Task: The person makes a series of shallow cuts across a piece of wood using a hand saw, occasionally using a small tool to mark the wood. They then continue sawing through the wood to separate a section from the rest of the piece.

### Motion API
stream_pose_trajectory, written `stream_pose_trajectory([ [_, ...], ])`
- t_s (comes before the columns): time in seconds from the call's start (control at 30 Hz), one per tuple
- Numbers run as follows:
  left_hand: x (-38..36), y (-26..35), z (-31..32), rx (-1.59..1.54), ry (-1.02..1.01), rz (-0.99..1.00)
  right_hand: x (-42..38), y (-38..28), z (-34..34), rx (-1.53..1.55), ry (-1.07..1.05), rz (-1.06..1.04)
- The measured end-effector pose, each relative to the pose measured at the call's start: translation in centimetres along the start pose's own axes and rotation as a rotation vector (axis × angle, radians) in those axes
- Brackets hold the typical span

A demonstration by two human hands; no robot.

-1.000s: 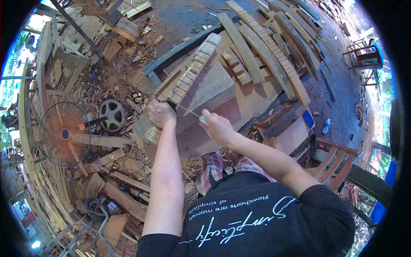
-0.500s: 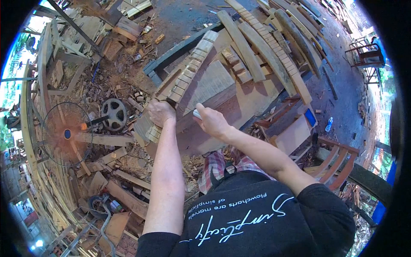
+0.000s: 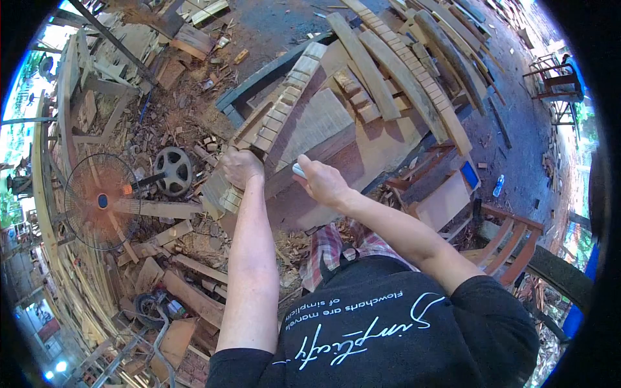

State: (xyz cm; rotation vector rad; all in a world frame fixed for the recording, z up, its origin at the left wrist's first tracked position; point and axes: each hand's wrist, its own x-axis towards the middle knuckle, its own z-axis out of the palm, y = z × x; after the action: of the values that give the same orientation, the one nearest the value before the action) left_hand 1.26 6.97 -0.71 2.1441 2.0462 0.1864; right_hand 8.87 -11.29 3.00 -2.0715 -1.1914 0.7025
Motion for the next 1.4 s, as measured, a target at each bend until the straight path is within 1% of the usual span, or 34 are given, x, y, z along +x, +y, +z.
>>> stream_pose_trajectory([
  [0.07, 0.0, 0.0, -0.1, -0.023, 0.034, 0.018, -1.9, -0.6, -2.4, -0.010, 0.016, -0.027],
  [0.1, 0.1, 0.1, -0.1, -0.040, 0.070, 0.032, -4.2, -1.0, -3.8, -0.004, 0.029, -0.024],
  [0.13, 0.0, 0.2, -0.1, -0.046, 0.064, 0.030, -6.4, -0.8, -4.8, -0.013, 0.027, -0.022],
  [0.2, -0.1, 0.1, -0.4, -0.032, 0.052, 0.056, -9.2, -0.3, -6.3, -0.092, -0.114, 0.130],
  [0.23, -0.2, -0.2, -0.1, -0.029, 0.042, 0.052, -8.8, -0.3, -5.7, -0.094, -0.122, 0.137],
  [0.27, -0.1, -0.3, 0.1, -0.040, 0.045, 0.067, -7.3, -0.5, -4.4, -0.051, -0.076, 0.116],
  [0.37, 0.2, -0.2, 0.3, -0.021, 0.043, 0.074, -0.3, 0.0, 0.8, 0.000, 0.020, 0.012],
  [0.4, 0.2, -0.4, 0.4, 0.006, 0.028, 0.064, 0.2, 0.2, 0.8, 0.009, 0.022, 0.010],
  [0.47, 0.1, -0.7, 0.8, -0.007, 0.057, 0.068, 0.4, 0.2, 0.7, 0.035, 0.030, -0.022],
  [0.5, 0.3, -0.5, 0.9, -0.033, 0.088, 0.059, -0.8, -0.3, -0.5, 0.022, 0.018, 0.004],
  [0.6, -0.1, 0.2, -0.2, -0.015, 0.081, 0.073, -7.0, 0.0, -3.9, -0.006, -0.021, 0.043],
  [0.63, -0.1, 0.1, -0.4, -0.019, 0.076, 0.061, -7.7, 0.2, -4.5, -0.011, -0.051, 0.058],
  [0.73, 0.3, 0.1, -0.3, -0.008, 0.050, 0.087, -5.1, -1.0, -2.7, 0.012, -0.022, 0.087],
  [0.8, 0.4, -0.6, 0.4, -0.046, 0.059, 0.115, -1.1, -0.4, 1.0, -0.011, 0.027, 0.077],
  [0.83, 0.4, -0.9, 0.9, -0.039, 0.060, 0.114, -0.3, 0.1, 0.9, -0.004, 0.024, 0.077],
  [0.87, 0.7, -0.8, 1.4, -0.017, 0.086, 0.102, 0.3, 0.5, 0.8, 0.018, 0.030, 0.024],
  [0.93, 0.3, -0.6, 0.6, -0.002, 0.100, 0.092, -0.4, -0.2, 0.4, 0.002, 0.074, -0.054],
  [0.97, 0.4, -0.4, 0.1, -0.006, 0.063, 0.112, -1.7, -0.9, -0.1, -0.002, 0.080, -0.058],
  [1.03, 0.7, 0.0, -0.4, -0.007, 0.024, 0.141, -5.0, -1.7, -1.8, 0.073, 0.038, 0.059],
  [1.13, 0.6, -0.6, 0.4, -0.055, 0.051, 0.132, -6.8, -0.5, -2.5, 0.002, -0.015, 0.072],
  [1.17, 0.7, -0.7, 0.6, -0.059, 0.061, 0.148, -5.6, -0.5, -1.3, 0.006, -0.025, 0.073],
  [1.23, 1.1, -0.7, 0.9, -0.055, 0.079, 0.162, -0.5, -1.1, 1.8, 0.025, 0.071, 0.044],
  [1.27, 1.0, -0.8, 1.2, -0.015, 0.095, 0.160, 0.4, -1.0, 2.0, 0.033, 0.068, 0.036],
  [1.33, 1.0, -0.5, 0.7, 0.027, 0.111, 0.174, 1.6, -1.0, 2.1, 0.008, 0.060, 0.029],
  [1.4, 0.5, -0.3, 0.2, -0.035, 0.021, 0.206, 0.3, -1.6, 1.8, 0.035, 0.081, 0.032],
])
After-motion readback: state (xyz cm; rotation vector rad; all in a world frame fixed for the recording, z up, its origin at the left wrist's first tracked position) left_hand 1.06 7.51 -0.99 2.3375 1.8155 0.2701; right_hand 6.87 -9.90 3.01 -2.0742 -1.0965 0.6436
